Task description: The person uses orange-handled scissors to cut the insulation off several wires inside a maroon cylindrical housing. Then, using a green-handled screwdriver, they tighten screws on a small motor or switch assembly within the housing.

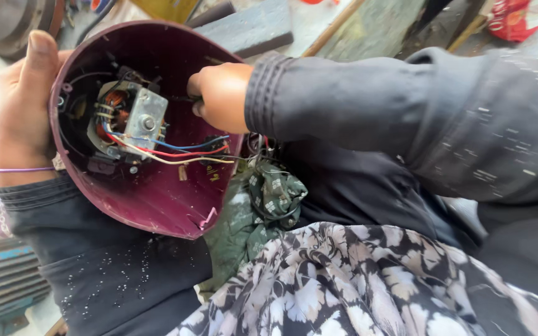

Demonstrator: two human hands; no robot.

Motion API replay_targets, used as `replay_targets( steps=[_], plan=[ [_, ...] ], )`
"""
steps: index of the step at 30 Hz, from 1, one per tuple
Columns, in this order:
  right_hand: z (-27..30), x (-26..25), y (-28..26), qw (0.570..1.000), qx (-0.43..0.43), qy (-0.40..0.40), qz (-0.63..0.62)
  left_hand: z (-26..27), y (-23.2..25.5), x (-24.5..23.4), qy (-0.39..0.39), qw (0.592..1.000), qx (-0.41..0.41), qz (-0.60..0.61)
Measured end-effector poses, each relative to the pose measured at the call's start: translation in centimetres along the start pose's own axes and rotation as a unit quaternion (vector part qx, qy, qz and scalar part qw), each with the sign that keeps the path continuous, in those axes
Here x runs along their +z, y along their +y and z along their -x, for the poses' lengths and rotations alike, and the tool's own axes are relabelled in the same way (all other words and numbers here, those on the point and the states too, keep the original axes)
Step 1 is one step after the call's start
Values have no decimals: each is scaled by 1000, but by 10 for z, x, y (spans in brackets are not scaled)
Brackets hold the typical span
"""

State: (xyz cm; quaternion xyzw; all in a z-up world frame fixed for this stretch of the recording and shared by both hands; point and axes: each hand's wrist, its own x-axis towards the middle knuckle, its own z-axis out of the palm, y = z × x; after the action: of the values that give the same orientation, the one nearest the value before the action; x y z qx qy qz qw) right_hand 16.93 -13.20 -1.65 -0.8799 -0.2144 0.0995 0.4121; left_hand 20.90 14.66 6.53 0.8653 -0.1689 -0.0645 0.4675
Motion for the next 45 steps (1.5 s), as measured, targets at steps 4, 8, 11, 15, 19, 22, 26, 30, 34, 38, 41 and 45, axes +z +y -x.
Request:
replay_targets(
  steps=[4, 8, 11, 15, 19, 22, 26, 30, 34, 38, 41, 45],
  plan=[
    [-2, -8, -7, 996, -27, -10, 81, 5, 10, 3, -2, 1000, 3, -18],
    [3, -21, -15, 985, -18, -84, 153, 10, 15, 10, 6, 999, 16, -40],
    [14, -20, -16, 966, -106, -54, 229, 12, 13, 10, -10, 1000, 4, 3],
    [33, -1, -17, 834, -256, 101, 478, 6, 5, 11, -26, 999, 3, 29],
    [33, 11, -5, 819, -261, 76, 506, 5, -5, 8, -14, 999, 2, 39],
    [10, 8, 11, 965, -146, 50, 214, 4, -7, 3, 0, 999, -2, 47],
    [-6, 10, 27, 990, -119, 68, 26, 5, -7, -1, 32, 999, -25, 32],
    [3, 8, 27, 985, -138, 92, 45, 6, -7, -2, 19, 999, -17, 36],
    [30, -9, 23, 851, -370, 161, 335, 2, -6, -2, 25, 999, -24, 26],
    [31, -7, 14, 852, -303, 115, 412, 2, -7, -2, 50, 997, -51, 23],
    [20, -5, 13, 945, -189, 110, 242, 1, -8, -2, 36, 998, -32, 43],
    [3, -9, 17, 996, 63, -11, -62, -2, -12, -4, 37, 997, -36, 54]
  ],
)
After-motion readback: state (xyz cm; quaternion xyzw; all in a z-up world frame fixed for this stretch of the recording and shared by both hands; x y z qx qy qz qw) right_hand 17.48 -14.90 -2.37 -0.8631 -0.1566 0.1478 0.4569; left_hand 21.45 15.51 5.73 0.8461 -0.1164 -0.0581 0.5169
